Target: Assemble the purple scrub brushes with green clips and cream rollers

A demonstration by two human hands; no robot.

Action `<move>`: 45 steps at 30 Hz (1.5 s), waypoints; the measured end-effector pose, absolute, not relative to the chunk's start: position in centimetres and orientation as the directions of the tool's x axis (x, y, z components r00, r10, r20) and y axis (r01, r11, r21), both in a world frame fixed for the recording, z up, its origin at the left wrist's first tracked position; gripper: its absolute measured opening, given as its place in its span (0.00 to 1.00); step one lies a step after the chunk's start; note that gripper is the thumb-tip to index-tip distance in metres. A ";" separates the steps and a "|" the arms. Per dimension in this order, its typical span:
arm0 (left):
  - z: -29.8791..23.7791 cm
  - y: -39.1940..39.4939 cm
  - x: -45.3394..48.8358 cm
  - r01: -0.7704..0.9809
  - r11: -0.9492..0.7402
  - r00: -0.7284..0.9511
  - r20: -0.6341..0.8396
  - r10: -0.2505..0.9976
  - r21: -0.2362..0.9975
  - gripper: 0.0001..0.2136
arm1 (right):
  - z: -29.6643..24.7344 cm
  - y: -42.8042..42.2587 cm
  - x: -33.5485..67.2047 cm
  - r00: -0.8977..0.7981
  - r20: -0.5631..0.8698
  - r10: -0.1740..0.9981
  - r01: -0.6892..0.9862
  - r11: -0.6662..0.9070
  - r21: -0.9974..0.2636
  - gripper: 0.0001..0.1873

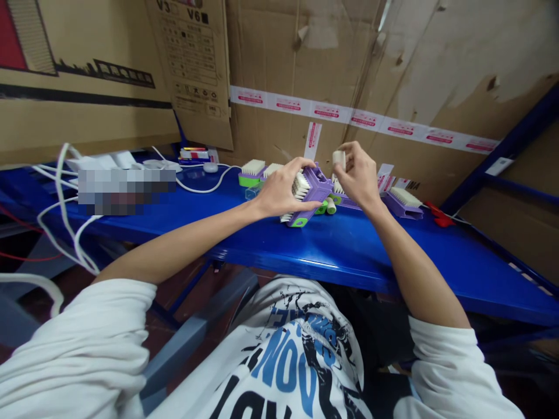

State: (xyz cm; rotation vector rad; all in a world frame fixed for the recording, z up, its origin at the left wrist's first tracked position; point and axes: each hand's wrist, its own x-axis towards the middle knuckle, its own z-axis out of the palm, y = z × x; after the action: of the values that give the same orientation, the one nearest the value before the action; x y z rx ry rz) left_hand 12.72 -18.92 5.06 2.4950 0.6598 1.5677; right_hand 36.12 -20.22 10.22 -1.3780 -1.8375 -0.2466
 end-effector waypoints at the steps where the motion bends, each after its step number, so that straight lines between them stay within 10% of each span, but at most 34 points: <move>1: 5.0 -18.9 12.7 0.310 -0.897 0.367 0.831 0.418 0.314 0.37 | 10.1 -19.8 36.3 -0.099 0.722 0.684 0.788 0.497 -0.363 0.24; 7: 4.1 -18.9 13.1 0.412 -0.867 0.312 0.851 0.423 0.280 0.47 | 9.3 -18.1 36.3 -0.275 0.792 0.545 0.312 0.830 -0.463 0.32; 15: 3.8 -19.8 13.7 0.586 -0.739 0.259 0.787 0.560 0.332 0.58 | 9.5 -20.2 35.6 -0.303 0.843 0.445 0.475 0.837 -0.271 0.20; 22: 4.7 -20.4 12.0 0.535 -0.778 0.344 0.756 0.558 0.331 0.28 | 9.0 -21.0 34.4 -0.360 0.866 0.347 0.517 0.847 -0.124 0.16; 28: 5.0 -20.2 12.2 0.400 -0.835 0.215 0.847 0.486 0.378 0.33 | 9.1 -21.2 34.4 -0.439 0.842 0.312 0.493 0.868 -0.064 0.17; 45: 4.7 -17.9 13.0 0.351 -0.797 0.199 0.793 0.576 0.491 0.44 | 8.3 -19.5 33.6 -0.384 0.835 0.393 0.334 0.903 -0.272 0.24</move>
State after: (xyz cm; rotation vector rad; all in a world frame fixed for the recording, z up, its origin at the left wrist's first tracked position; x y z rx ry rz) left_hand 13.03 -17.94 4.67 2.2673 0.8917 1.6429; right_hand 33.60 -19.53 8.26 -0.5264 -2.0021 0.0707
